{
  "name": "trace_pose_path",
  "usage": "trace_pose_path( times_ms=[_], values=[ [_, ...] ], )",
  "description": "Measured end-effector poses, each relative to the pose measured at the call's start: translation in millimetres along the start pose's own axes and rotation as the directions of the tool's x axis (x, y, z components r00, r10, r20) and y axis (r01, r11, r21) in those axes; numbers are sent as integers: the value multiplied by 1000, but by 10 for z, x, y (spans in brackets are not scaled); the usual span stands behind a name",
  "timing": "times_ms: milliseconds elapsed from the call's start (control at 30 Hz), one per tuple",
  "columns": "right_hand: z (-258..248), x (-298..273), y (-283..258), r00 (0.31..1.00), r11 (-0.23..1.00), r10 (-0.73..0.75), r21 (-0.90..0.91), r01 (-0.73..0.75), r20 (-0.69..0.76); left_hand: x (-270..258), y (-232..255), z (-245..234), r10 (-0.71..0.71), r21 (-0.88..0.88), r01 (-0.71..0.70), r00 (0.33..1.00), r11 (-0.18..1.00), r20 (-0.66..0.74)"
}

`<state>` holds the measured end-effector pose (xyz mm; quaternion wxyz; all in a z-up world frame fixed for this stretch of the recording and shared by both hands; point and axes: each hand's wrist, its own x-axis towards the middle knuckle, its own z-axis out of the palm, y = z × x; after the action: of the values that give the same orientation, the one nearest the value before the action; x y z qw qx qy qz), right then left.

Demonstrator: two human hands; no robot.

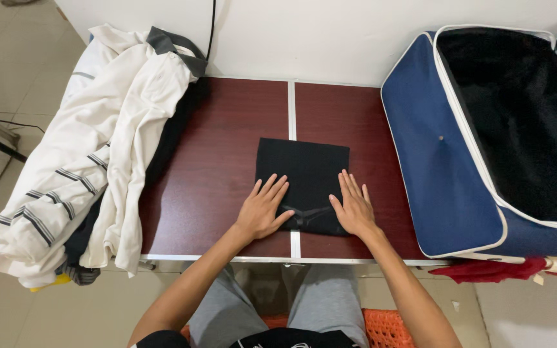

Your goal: The person folds a black t-shirt on a table by hand and places it inside a blue suitcase.

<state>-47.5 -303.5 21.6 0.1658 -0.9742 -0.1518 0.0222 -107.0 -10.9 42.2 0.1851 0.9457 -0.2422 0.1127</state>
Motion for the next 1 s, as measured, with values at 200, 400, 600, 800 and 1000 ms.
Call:
trace_pose_path(
  times_ms=[200, 400, 600, 800, 1000],
  values=[
    [26, -2, -97, 1000, 999, -6, -53, 7, 18, -189, -59, -77, -54, -9, 54, 998, 998, -15],
    [120, -21, -247, 998, 998, -65, -12, 65, -17, -355, -154, -119, -66, 7, 66, 998, 998, -12],
    [173, -63, -386, 996, 998, -69, 3, 70, -57, -433, -290, -162, -55, 61, 52, 997, 997, 49],
    [173, -105, -451, 972, 992, -10, 118, 38, -234, -99, -277, -211, -117, 264, 31, 942, 964, 315],
    [211, -233, -462, 869, 993, 77, 116, -23, -488, 701, -122, -302, -233, 397, 15, 831, 918, 505]
  ],
)
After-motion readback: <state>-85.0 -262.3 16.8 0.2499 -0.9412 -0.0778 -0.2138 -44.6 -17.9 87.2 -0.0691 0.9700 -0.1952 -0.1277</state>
